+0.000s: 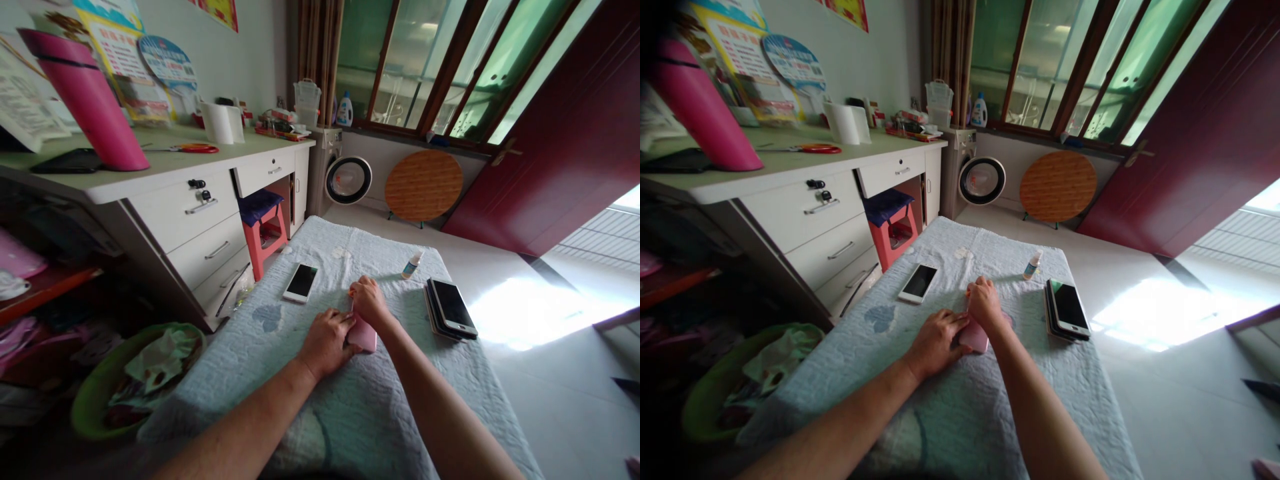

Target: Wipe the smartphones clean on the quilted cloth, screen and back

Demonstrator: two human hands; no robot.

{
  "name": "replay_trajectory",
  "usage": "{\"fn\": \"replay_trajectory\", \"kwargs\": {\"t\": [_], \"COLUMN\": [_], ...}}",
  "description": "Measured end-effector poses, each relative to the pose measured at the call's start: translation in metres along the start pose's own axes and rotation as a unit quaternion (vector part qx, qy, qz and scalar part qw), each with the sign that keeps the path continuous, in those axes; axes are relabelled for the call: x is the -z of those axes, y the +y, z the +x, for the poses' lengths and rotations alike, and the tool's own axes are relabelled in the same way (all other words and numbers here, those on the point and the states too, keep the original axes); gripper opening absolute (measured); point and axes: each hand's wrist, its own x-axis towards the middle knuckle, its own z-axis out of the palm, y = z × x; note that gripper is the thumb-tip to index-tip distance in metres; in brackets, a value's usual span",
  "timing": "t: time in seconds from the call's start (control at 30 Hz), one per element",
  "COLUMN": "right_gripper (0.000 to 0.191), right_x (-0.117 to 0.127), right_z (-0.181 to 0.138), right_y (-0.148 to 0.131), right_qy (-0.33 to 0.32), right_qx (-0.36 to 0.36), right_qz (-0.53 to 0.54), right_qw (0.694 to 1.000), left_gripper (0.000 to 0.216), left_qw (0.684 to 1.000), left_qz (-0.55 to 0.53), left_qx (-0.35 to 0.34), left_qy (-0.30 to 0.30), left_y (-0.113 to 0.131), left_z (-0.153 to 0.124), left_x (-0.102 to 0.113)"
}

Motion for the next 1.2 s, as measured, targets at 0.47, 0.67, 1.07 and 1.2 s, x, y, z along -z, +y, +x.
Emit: {"fn": "replay_trajectory", "kwargs": {"t": [0.47, 0.67, 1.07, 1.2], "right_gripper": [0.018, 0.021, 0.023, 0.016], "right_x": [0.011, 0.018, 0.014, 0.012], "right_z": [-0.032, -0.015, -0.031, -0.051], "right_y": [0.001, 0.003, -0.005, -0.011], "right_qy": [-0.037, -0.034, -0.027, -0.033], "right_qx": [0.117, 0.069, 0.087, 0.097], "right_qz": [0.056, 0.009, 0.015, 0.026], "right_qw": [0.991, 0.997, 0.996, 0.994], "left_gripper": [0.049, 0.05, 0.065, 0.079], "left_qw": [1.0, 1.0, 0.998, 0.993], "left_qz": [0.0, 0.008, -0.03, -0.064], "left_qx": [0.001, 0.001, 0.019, 0.02], "left_qy": [-0.001, 0.006, 0.044, 0.1], "left_y": [0.001, 0.0, -0.003, -0.006], "left_z": [-0.001, -0.001, -0.001, 0.0], "left_x": [0.001, 0.0, -0.008, -0.014]}}
